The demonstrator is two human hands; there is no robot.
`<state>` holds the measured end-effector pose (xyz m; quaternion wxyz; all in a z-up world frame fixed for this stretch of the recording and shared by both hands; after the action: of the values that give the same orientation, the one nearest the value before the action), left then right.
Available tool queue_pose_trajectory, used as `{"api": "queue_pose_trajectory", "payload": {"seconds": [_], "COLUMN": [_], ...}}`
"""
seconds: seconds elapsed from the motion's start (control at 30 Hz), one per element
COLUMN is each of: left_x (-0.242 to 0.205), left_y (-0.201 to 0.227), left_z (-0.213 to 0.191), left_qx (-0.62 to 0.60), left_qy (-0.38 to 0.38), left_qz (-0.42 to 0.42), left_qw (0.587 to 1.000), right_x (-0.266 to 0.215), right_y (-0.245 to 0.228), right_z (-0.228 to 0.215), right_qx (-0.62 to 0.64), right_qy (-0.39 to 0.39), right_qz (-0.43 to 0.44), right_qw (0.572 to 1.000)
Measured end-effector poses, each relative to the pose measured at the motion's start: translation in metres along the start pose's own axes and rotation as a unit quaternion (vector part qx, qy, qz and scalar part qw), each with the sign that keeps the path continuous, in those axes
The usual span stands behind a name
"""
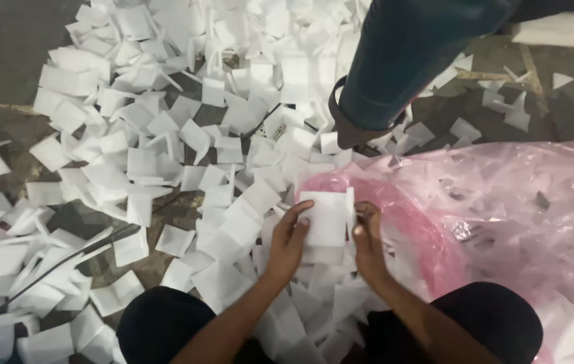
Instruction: The person picks up small white foam pieces from the floor and places them into a pink plastic bag. The person repeats this action continuously throughout the clip.
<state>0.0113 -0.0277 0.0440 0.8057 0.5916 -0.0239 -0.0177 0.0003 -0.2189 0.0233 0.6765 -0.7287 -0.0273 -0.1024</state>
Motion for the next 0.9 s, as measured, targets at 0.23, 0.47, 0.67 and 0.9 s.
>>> {"api": "queue_pose_trajectory", "payload": {"seconds": [0.23,0.47,0.67,0.9], "left_x": [0.001,0.033,0.084,0.13], "left_y": [0.028,0.032,0.039,0.035], "left_z": [0.011,0.016,0.015,0.02], "left_qx": [0.12,0.073,0.122,0.012], "left_qy": [-0.014,-0.014,0.001,-0.002], "left_qz": [0.049,0.07,0.117,0.105], "left_qw": [0.991,0.995,0.986,0.994], "right_x": [-0.001,0.024,0.069,0.11], "right_y": [-0.007,-0.026,-0.027,0.033], "right_z": [0.029,0.036,0.035,0.034], "right_qx": [0.133,0.31,0.346,0.369], "right_qy": [-0.049,-0.027,-0.027,0.012], "right_qz": [0.091,0.196,0.142,0.251], "right_qw": [0.986,0.93,0.927,0.895]}}
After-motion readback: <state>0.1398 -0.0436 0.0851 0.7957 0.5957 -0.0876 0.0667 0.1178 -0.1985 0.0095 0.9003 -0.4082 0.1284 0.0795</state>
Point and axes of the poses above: each hand's wrist, its own x-axis towards the middle knuckle, its own z-axis out of the palm, y = z × x, the point moved 7 cm from there along x, towards the middle knuckle, and after that the axes turned 3 degrees about y, right-handed, at the moved point
